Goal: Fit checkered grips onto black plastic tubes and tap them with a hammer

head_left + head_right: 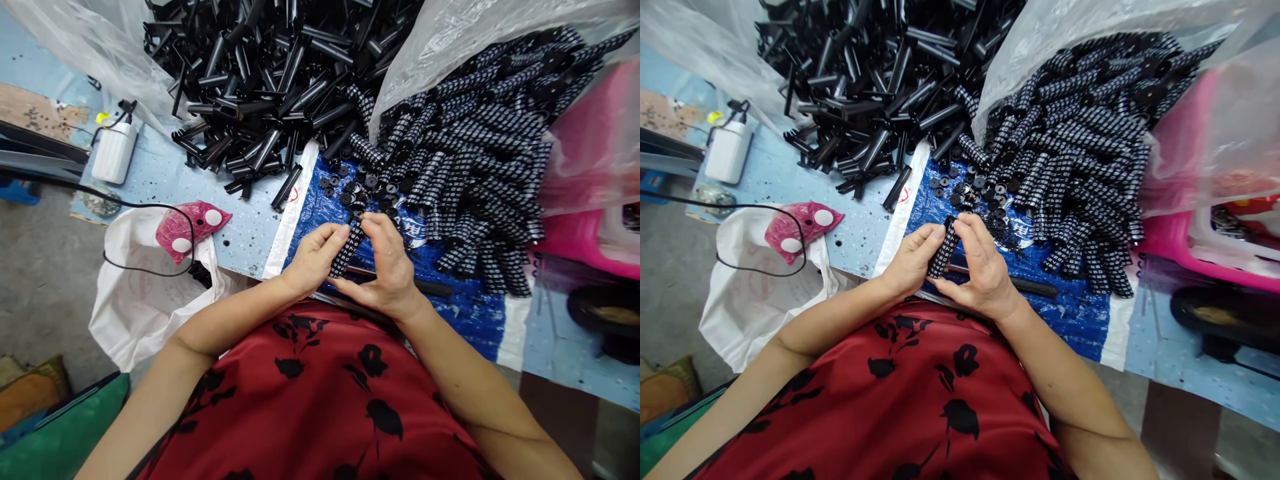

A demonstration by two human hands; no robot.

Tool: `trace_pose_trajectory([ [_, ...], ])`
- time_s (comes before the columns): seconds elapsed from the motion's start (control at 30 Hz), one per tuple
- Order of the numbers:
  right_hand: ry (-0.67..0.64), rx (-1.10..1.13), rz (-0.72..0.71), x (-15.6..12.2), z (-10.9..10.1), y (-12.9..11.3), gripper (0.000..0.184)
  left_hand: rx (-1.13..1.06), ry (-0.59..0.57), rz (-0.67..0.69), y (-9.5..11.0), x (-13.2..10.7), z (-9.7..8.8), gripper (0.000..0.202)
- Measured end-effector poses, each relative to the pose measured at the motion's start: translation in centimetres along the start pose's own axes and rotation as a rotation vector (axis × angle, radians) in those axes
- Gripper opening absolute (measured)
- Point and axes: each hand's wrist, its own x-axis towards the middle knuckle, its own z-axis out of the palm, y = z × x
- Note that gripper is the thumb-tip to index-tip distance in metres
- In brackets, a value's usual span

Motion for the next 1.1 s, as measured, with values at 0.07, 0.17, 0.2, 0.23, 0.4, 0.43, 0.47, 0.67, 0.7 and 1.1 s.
trace_pose_trajectory([
  [0.07,-0.005,0.018,0.018,-0.1,0.0,0.0,0.106,-0.072,-0.026,-0.105,-0.1,0.1,0.0,0.065],
  [0.17,-0.046,0.125,0.152,-0.6,-0.1,0.0,0.104,-0.096,-0.020,-0.135,0.0,0.4,-0.6,0.066],
  [0.2,-0.091,0.211,0.258,-0.8,-0.2,0.0,0.103,-0.086,-0.002,-0.115,0.0,0.4,-0.9,0.064],
  [0.23,-0.151,0.321,0.388,-1.0,-0.2,0.1,0.103,-0.076,0.021,-0.092,0.0,0.5,-1.3,0.062],
  [0.4,-0.398,0.615,0.901,-0.4,-0.2,0.6,0.116,0.021,-0.049,-0.119,0.1,-0.1,-2.3,0.060],
  [0.43,-0.413,0.565,0.889,-0.1,-0.3,0.6,0.114,0.029,-0.095,-0.157,0.2,-0.2,-2.2,0.062],
  [0.47,-0.423,0.507,0.846,0.2,-0.3,0.7,0.109,0.013,-0.132,-0.209,0.3,-0.4,-2.1,0.065],
  [0.67,-0.418,0.432,0.714,0.8,-0.5,0.9,0.088,-0.279,-0.157,-0.434,1.4,-0.2,-1.5,0.070],
  [0.7,-0.409,0.447,0.726,0.8,-0.5,1.1,0.089,-0.303,-0.162,-0.434,1.5,-0.1,-1.4,0.069],
  [1.1,-0.355,0.529,0.720,-0.5,-0.6,2.4,0.082,-0.141,-0.172,-0.298,0.3,0.2,-0.5,0.064],
])
